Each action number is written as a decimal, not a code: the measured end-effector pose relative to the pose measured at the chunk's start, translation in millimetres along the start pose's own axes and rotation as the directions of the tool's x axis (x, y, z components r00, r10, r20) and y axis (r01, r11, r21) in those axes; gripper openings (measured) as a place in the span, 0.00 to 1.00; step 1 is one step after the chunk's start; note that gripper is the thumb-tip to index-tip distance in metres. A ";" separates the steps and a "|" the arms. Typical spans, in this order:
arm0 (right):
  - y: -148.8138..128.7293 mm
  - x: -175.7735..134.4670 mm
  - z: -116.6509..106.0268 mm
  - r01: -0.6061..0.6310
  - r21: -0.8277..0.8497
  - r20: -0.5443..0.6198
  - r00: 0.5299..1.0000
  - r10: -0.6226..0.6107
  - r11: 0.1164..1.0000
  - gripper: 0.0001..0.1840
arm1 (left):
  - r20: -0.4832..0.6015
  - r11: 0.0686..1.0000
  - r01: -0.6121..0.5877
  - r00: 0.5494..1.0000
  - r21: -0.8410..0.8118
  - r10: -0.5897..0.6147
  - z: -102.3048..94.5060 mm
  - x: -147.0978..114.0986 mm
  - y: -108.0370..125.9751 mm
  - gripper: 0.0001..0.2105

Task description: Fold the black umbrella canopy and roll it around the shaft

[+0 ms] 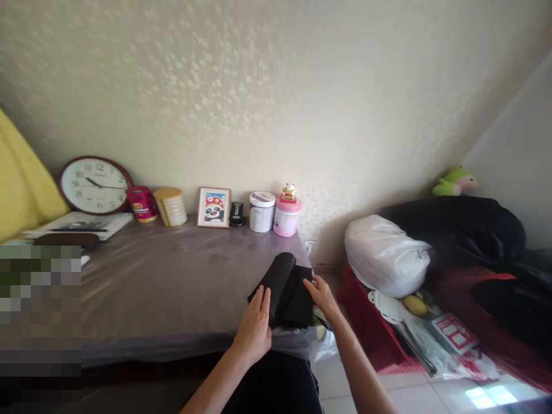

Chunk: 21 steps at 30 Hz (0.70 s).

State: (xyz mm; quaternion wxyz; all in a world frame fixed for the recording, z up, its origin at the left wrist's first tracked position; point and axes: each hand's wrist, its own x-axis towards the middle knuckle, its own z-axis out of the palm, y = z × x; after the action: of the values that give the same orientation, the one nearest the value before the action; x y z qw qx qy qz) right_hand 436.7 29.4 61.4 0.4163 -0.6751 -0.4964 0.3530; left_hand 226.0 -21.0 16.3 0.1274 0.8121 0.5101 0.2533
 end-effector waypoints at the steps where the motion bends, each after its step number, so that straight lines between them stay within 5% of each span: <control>1: -2.1 0.3 2.2 0.010 -0.001 0.000 1.000 -0.010 1.000 0.19 | -0.003 1.000 -0.002 1.000 -0.001 0.002 0.4 0.0 -0.2 0.42; 7: -17.8 8.7 16.6 0.069 0.044 0.024 0.997 -0.070 0.997 0.13 | -0.001 1.000 0.002 1.000 -0.012 -0.002 0.3 0.7 0.1 0.41; 15: -46.4 14.2 47.1 0.077 0.138 0.066 0.994 -0.087 0.987 0.20 | -0.013 1.000 0.016 1.000 -0.025 -0.017 -0.3 1.2 -0.6 0.42; 21: -46.7 28.2 75.0 0.109 -0.045 0.001 0.994 -0.109 0.993 0.23 | -0.010 0.999 0.020 1.000 -0.028 -0.020 -3.4 1.2 -1.4 0.36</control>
State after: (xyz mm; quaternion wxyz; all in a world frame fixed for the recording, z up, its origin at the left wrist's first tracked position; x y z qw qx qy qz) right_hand 359.6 80.0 72.0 0.4201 -0.6564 -0.5399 0.3182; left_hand 223.5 -19.5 18.8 0.1384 0.8038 0.5151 0.2633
